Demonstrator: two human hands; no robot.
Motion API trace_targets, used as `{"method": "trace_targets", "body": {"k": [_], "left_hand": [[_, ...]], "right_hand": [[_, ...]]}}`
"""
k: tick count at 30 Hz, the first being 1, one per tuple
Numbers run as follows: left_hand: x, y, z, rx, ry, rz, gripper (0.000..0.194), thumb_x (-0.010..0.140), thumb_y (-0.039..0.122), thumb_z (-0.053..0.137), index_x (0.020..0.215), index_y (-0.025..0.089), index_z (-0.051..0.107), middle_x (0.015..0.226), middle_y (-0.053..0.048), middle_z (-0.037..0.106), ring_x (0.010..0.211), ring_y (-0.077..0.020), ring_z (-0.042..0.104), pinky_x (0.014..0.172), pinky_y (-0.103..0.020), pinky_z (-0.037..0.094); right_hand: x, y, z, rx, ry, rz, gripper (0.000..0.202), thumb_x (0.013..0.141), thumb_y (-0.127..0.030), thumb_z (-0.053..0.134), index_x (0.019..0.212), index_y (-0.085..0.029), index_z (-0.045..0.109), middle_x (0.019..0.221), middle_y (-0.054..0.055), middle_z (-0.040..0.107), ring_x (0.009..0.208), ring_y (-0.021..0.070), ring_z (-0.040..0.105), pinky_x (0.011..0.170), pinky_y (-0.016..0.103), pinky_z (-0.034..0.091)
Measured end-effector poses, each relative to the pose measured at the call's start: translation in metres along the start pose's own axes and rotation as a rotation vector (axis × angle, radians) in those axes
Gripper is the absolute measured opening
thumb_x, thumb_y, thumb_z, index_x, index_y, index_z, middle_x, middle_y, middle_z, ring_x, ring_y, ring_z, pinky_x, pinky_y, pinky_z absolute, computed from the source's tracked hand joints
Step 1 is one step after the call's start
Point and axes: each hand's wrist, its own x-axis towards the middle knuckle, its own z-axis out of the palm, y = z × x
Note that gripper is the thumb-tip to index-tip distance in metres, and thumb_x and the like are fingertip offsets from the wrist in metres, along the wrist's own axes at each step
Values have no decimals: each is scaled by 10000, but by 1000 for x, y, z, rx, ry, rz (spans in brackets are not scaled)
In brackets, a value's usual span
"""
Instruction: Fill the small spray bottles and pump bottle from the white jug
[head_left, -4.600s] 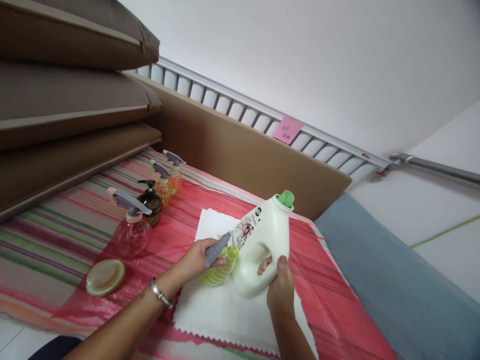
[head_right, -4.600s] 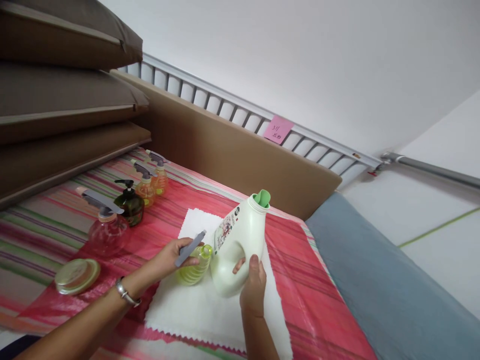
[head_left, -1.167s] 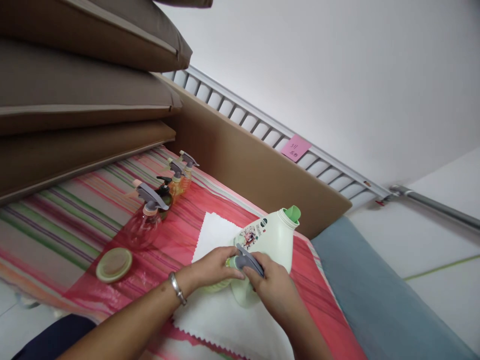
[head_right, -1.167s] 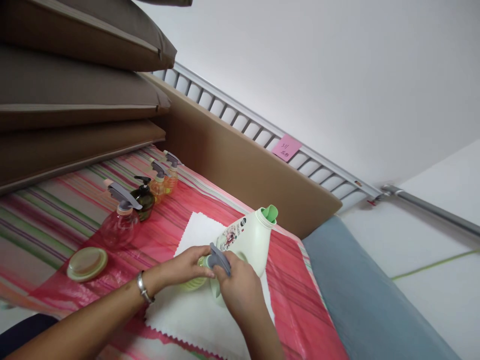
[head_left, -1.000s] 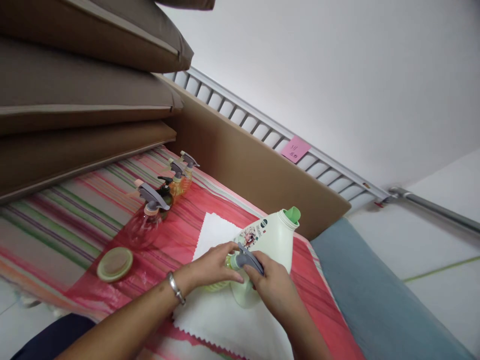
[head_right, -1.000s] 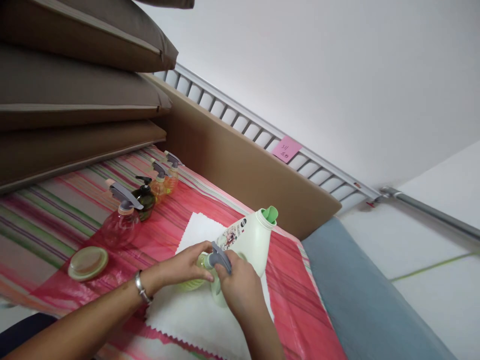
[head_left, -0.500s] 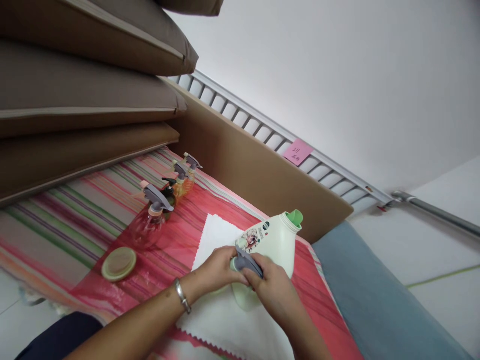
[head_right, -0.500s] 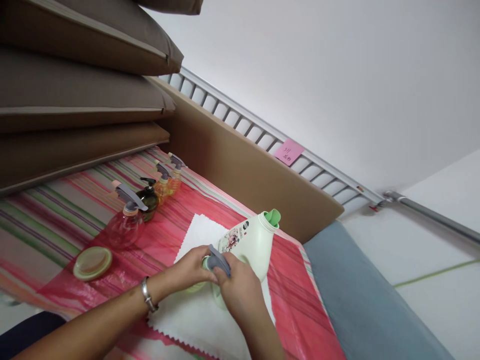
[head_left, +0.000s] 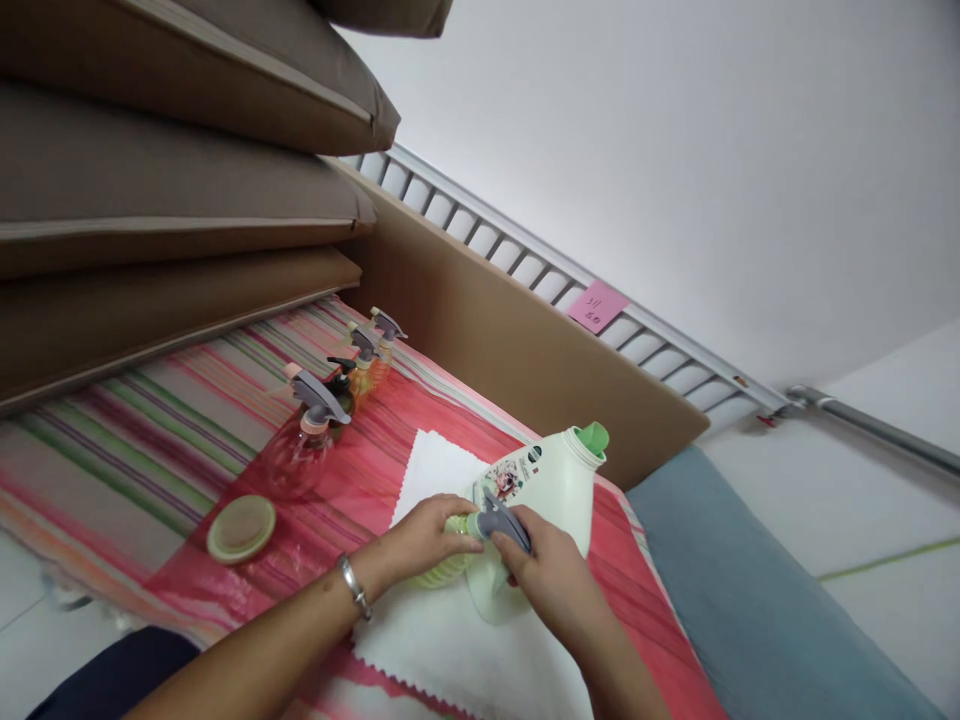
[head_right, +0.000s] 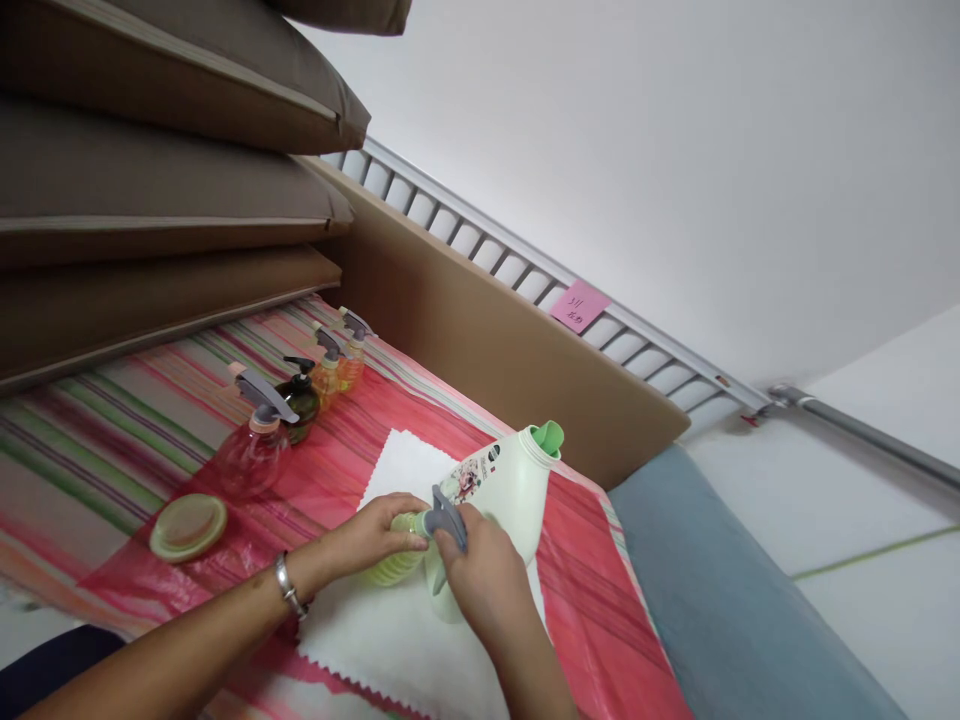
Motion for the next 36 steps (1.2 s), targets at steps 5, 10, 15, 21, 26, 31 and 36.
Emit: {"method": "trace_targets", "body": {"k": [5,10,15,21,26,31,36], "left_hand": [[-4,6,-3,127,-35,18,371,750,394,645,1070,207,636,1076,-56,646,1011,-204,568,929,-301,394],[-6,7,-6,167,-106,64,375,807,389,580,1133,206,602,1119,-76,623,1049,-208,548,953,-313,382],[-6,6,-9,180,-182,89,374,840,380,534,1169,207,579,1153,-77,610,1105,-226,512,981,-331,360],[-9,0,-6,189,-154,9,513,739,262,657,1227,180,519,1214,-107,563,1151,-237,480,1002,-340,350],[-9,-5,-2,171,-108,42,477,716,152,614,1186,200,539,1212,-81,569,1143,-233,492,992,-340,362],[-8,-4,-2,154,-102,39,476,736,224,636,1200,203,529,1236,-84,564,1135,-229,503,987,-337,366],[-8,-5,-3,136,-91,47,492,708,359,694,1158,210,561,1176,-84,603,1085,-236,536,946,-337,394]], "right_hand": [[-2,13,2,396,150,-26,459,800,-546,431,1092,-235,600,1073,68,671,957,252,605,805,340,469],[-2,29,14,685,80,3,425,741,-451,568,1099,-228,619,1113,72,655,991,250,594,842,338,475],[4,28,26,605,-43,-134,445,629,-329,687,1061,-228,656,842,33,678,738,228,607,746,349,491],[16,33,36,596,70,-121,357,598,-313,697,938,-207,697,840,39,703,714,234,614,718,351,494],[22,50,54,644,138,-99,421,588,-282,687,1002,-209,661,1017,73,693,946,293,612,837,407,480],[23,60,70,825,119,-118,429,612,-270,711,1034,-225,645,1185,83,622,1137,303,515,997,469,360],[18,55,83,987,167,-52,523,634,-342,718,1125,-230,579,1199,88,605,1138,293,516,951,460,414]]}}
